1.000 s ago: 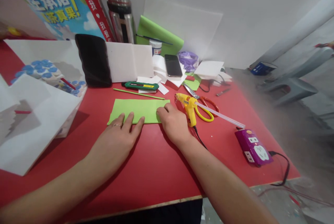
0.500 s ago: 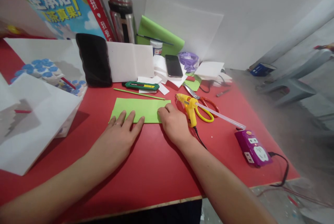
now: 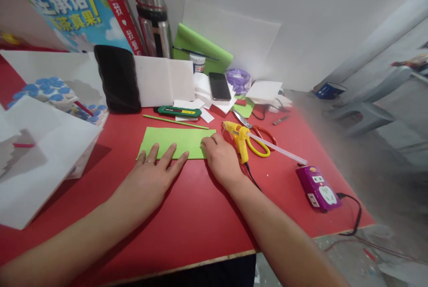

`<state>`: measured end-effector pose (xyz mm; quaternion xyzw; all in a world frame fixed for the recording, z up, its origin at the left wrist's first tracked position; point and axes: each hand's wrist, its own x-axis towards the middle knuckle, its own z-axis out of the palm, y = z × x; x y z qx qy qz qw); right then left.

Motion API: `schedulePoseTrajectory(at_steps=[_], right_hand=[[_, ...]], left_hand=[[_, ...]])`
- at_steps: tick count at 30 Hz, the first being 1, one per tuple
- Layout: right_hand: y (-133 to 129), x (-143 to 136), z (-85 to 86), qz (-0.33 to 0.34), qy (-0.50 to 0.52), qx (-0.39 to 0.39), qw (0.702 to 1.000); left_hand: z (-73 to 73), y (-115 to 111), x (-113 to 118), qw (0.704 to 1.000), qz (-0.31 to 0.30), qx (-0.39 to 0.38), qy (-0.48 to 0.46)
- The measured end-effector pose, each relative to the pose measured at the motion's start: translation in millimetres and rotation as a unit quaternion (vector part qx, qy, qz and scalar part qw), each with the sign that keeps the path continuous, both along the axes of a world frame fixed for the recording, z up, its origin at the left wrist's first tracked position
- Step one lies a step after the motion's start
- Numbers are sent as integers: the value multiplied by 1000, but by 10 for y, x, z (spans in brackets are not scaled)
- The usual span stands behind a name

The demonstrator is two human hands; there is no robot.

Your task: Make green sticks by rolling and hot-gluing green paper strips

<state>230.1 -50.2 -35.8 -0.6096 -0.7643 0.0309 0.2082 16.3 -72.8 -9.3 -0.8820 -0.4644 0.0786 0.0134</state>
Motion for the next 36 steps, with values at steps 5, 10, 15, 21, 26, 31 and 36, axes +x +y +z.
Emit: schedulePoseTrajectory(at_steps=[5,10,15,21,26,31,36], right_hand=[[-10,69,1,-6,41,-3,999],[0,25,16,-39,-32,-15,999],[-12,0,44,-37,-60,-10,997],[-44,0,55,-29,-105,-1,994],[-44,-43,78,-54,-147,-34,987],[-50,-78,101,-75,-182,-55,979],[-96,-82,144,-20,-180,22,983]], left_hand=[[-18,-3,-4,1000,-3,8,0],[-32,-7,-6,1000,-3,18,11],[-14,-4,-6,1000,-7,17,23],[-31,-14,-9,1000,-8,18,16],[-40,-15,-17,1000,-6,17,1],[-35,-3,-8,1000,-10,12,19],[-36,-10,-12,1000,-9,24,8]])
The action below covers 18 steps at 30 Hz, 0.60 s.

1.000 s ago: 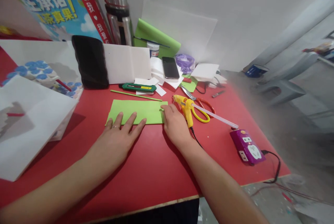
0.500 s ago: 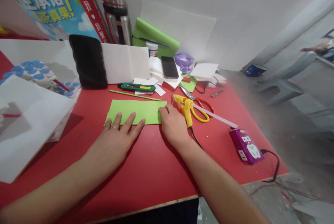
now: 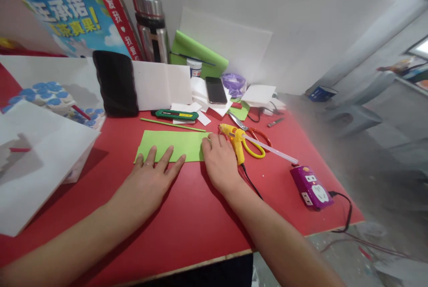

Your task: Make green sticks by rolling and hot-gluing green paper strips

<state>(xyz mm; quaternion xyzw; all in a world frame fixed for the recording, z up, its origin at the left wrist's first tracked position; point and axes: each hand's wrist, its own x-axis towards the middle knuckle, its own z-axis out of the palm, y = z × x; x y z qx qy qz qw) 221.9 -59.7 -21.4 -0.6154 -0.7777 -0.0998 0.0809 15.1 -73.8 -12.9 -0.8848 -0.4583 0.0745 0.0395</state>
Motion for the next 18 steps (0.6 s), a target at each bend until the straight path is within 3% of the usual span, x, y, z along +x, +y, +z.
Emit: schedulePoseTrajectory(at_steps=[4,6,11,18], right_hand=[[-173,-144,81,140,22,-6,990],[-288,-255,100,172,13,-25,985],[-473,-396,25,176,12,-68,982],[-504,-279,-53,140,64,-122,980]], left_hand=[[26,6,-4,1000,-1,-6,-10],[37,12,0,1000,1,-10,-12],[48,11,11,1000,4,-13,-5],[25,6,4,1000,4,-8,0]])
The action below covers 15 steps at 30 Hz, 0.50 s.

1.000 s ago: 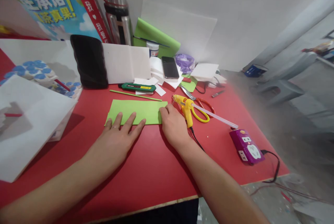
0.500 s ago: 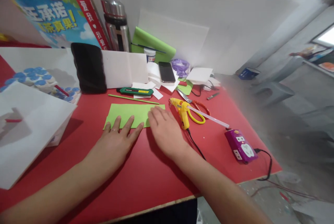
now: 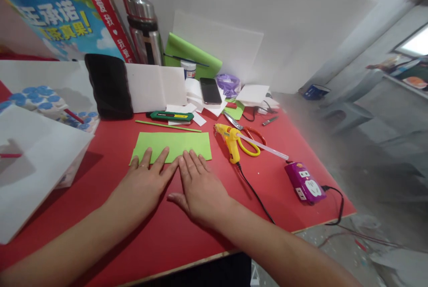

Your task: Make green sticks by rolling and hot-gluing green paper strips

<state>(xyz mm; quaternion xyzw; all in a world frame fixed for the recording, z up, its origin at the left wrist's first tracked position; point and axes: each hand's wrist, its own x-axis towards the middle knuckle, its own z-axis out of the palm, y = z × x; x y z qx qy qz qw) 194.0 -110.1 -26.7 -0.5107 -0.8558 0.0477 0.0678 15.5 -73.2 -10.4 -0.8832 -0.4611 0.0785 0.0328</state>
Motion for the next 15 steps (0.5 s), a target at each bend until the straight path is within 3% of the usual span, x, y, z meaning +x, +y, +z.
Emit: schedulePoseTrajectory(at_steps=[7,15], right_hand=[[-34,120,-13,-19,15,-22,999],[-74,253,-36,-44,13,-37,998]], left_hand=[[-85,31,-107,1000,-17,15,-2],[-274,26,-601,990,-84,91,-65]])
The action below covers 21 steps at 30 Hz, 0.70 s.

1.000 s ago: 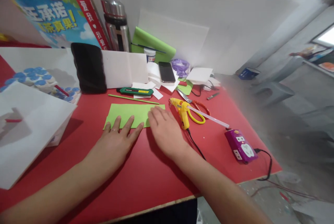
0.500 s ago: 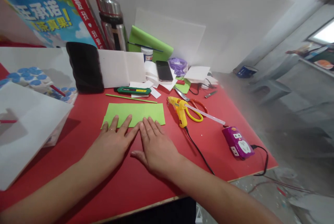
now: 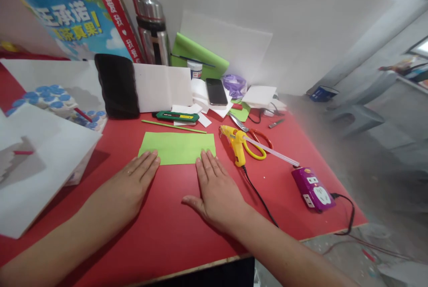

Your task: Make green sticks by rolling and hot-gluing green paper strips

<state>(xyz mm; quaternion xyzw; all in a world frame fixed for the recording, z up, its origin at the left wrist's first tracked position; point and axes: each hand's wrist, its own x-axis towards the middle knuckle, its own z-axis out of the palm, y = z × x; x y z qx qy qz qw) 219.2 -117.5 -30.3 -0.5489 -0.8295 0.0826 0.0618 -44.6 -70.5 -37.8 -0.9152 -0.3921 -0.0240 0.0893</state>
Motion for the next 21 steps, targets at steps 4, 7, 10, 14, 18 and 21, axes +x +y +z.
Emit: schedulePoseTrajectory(at_steps=[4,7,10,14,18,21], right_hand=[[1,-9,12,2,-2,-7,1000],[-1,-12,18,3,-1,-7,1000],[7,33,19,13,0,6,1000],[66,144,43,34,-2,39,999],[154,93,101,37,-27,68,997],[206,-81,112,39,-40,66,996]], left_hand=[[-22,-47,-168,999,8,38,-6],[-22,-69,-238,999,12,39,-16],[29,-101,-328,999,23,22,-11],[291,-166,-358,998,50,23,22],[545,-99,16,998,4,-41,-38],[445,57,377,990,-22,-122,-73]])
